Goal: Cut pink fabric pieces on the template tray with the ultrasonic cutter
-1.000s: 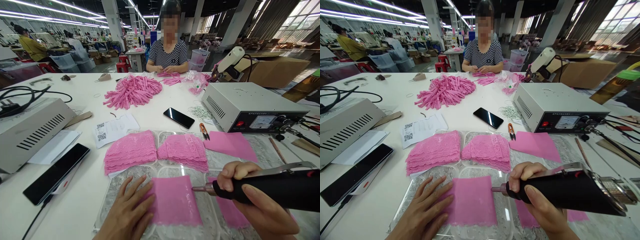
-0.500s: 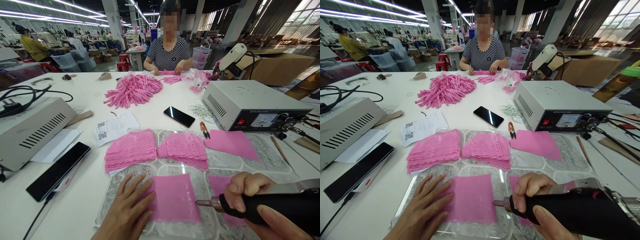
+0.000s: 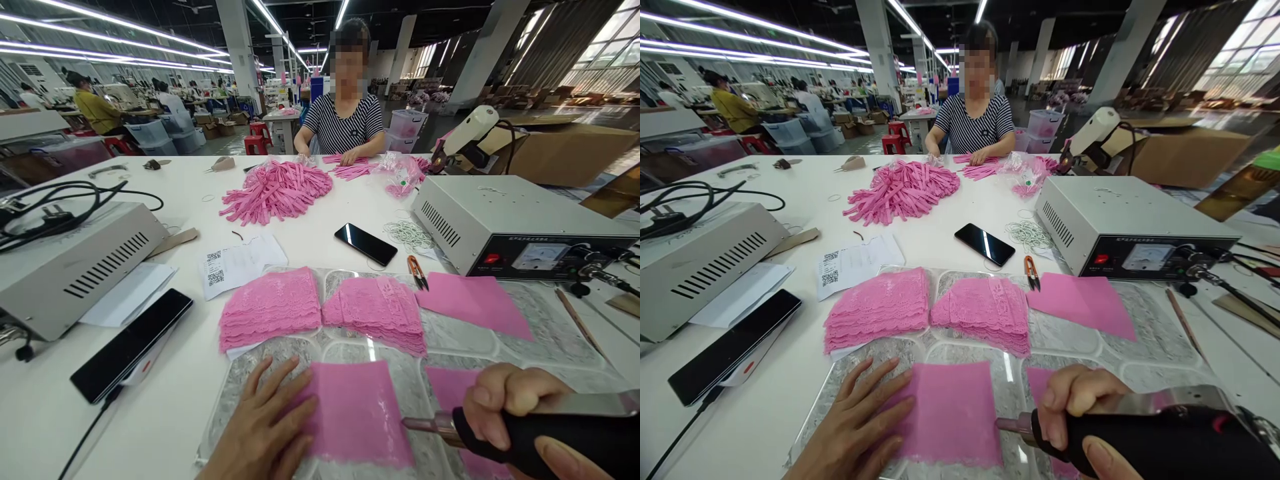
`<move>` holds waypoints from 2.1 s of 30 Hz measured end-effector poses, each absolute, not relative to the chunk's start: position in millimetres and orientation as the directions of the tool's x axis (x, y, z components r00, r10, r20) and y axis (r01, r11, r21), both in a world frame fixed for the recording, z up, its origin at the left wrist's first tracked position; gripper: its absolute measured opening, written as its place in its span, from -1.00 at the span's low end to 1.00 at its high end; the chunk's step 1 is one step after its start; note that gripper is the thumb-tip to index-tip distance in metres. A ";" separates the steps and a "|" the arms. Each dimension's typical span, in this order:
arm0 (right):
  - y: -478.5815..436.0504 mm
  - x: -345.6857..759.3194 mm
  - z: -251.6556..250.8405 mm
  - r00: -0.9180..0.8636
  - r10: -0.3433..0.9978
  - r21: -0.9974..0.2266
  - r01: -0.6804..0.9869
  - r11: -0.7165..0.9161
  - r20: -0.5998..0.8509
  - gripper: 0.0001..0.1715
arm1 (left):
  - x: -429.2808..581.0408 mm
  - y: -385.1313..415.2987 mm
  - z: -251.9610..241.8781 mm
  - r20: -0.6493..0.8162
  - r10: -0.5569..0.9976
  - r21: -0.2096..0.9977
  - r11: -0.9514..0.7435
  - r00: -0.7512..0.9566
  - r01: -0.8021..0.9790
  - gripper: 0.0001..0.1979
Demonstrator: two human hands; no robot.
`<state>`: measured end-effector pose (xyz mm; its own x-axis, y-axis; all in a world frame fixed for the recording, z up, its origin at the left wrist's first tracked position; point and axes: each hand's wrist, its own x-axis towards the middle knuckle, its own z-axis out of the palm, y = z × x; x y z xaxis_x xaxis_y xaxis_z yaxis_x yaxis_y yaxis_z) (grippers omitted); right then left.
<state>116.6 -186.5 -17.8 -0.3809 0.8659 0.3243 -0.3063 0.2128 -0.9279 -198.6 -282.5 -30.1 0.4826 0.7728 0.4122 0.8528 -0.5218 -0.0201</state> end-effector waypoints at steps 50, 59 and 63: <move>-164.1 44.1 0.6 -0.249 0.902 -0.898 -0.363 0.250 0.352 -0.91 | -188.8 -284.0 -58.1 0.614 0.740 0.184 -0.472 0.274 0.862 -0.79; -170.8 18.6 3.8 -0.293 0.874 -0.887 -0.377 0.267 0.388 -0.91 | -190.1 -284.6 -53.0 0.584 0.751 0.141 -0.467 0.308 0.873 -0.80; -167.0 25.6 4.2 -0.251 0.895 -0.886 -0.386 0.257 0.369 -0.92 | -193.1 -284.5 -49.9 0.627 0.719 0.124 -0.472 0.300 0.873 -0.80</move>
